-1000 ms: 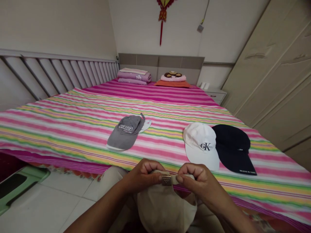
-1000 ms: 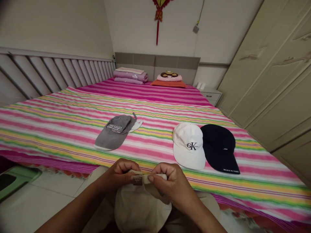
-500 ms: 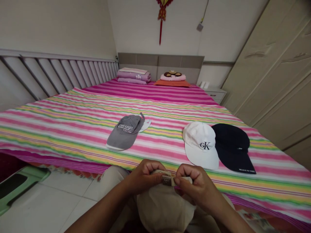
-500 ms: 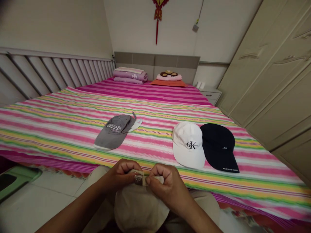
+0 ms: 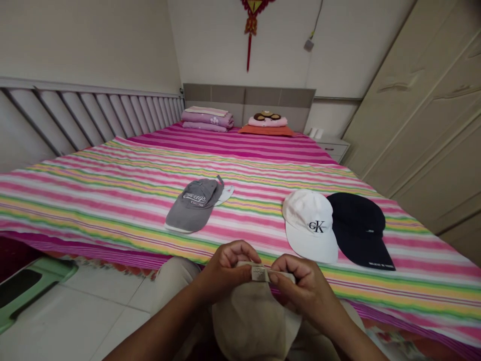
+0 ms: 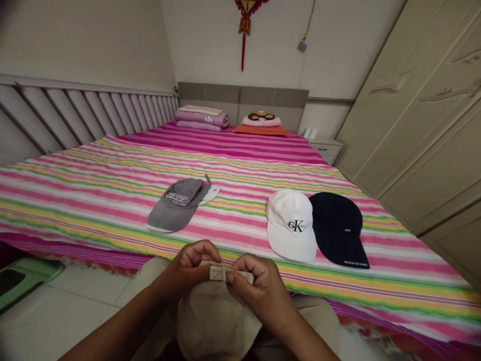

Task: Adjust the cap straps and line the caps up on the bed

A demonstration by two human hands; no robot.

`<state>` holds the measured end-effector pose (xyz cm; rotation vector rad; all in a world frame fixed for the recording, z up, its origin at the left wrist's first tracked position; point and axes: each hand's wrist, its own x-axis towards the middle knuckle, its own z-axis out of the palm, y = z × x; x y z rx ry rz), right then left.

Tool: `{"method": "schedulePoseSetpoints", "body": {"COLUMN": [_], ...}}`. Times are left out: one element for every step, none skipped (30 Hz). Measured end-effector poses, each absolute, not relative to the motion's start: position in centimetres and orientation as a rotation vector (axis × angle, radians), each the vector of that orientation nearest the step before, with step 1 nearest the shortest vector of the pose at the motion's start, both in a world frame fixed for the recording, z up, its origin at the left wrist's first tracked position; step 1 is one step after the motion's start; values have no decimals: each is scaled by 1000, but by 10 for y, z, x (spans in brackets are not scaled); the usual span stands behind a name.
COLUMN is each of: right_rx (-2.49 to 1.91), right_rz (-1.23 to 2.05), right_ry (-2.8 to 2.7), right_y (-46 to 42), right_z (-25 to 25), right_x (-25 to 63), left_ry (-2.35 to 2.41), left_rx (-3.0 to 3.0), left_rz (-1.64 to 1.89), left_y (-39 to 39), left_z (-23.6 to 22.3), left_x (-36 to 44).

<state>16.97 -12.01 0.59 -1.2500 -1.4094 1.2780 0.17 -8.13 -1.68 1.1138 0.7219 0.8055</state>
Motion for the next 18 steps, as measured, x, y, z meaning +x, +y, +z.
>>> {"method": "schedulePoseSetpoints", "body": {"right_rx": [-1232,-1207,-1185,-1171,-1167,-1170,-1178,-1182,-1173,-1156,-1138,-1120,-1107,-1097,-1091,-1088,-1085,-1081], "right_rz": [1342,1409,1466,1507,1528,1532,1523,1517,1518,1530,1545,1565,1582,1594,1601,1607,1610,1607], "right_ry": [-1368,-1327,-1290,-1263,-1247,-1236,-1222,-1197,-1161,-1122,-1085,-1057,-1035,-1020,-1012,-1007,-1005,-1004], "right_y": [-120,-119,-118,-118,-117,-117,-116,-116,-116,-116,-116,-116,-116,-116,-116,-116,-116,-117], "right_z": [5,4,2,1,-1,-2,-4,-6,-8,-10,-12,-14,-16,-17,-19,-20,-20,-20], "right_x": [171,172,173,174,174,174,173,172,170,169,167,166,166,165,165,166,166,166], "left_ry": [720,716,714,713,707,689,661,628,602,589,599,628,666,699,722,731,727,711], "left_rx": [1120,1128,1136,1144,1153,1167,1185,1208,1234,1262,1288,1315,1339,1362,1385,1418,1465,1522], "left_rz": [818,826,825,818,807,793,782,773,766,766,772,781,792,804,823,846,877,917], "left_y": [-81,-82,-82,-82,-82,-82,-82,-82,-82,-82,-82,-82,-83,-83,-84,-84,-83,-83], "left_z": [-18,-19,-19,-20,-21,-22,-23,-24,-25,-27,-28,-28,-29,-29,-30,-29,-29,-29], "left_x": [2,2,1,1,0,0,-1,-2,-2,-2,-2,-2,-1,-1,0,1,1,2]}}
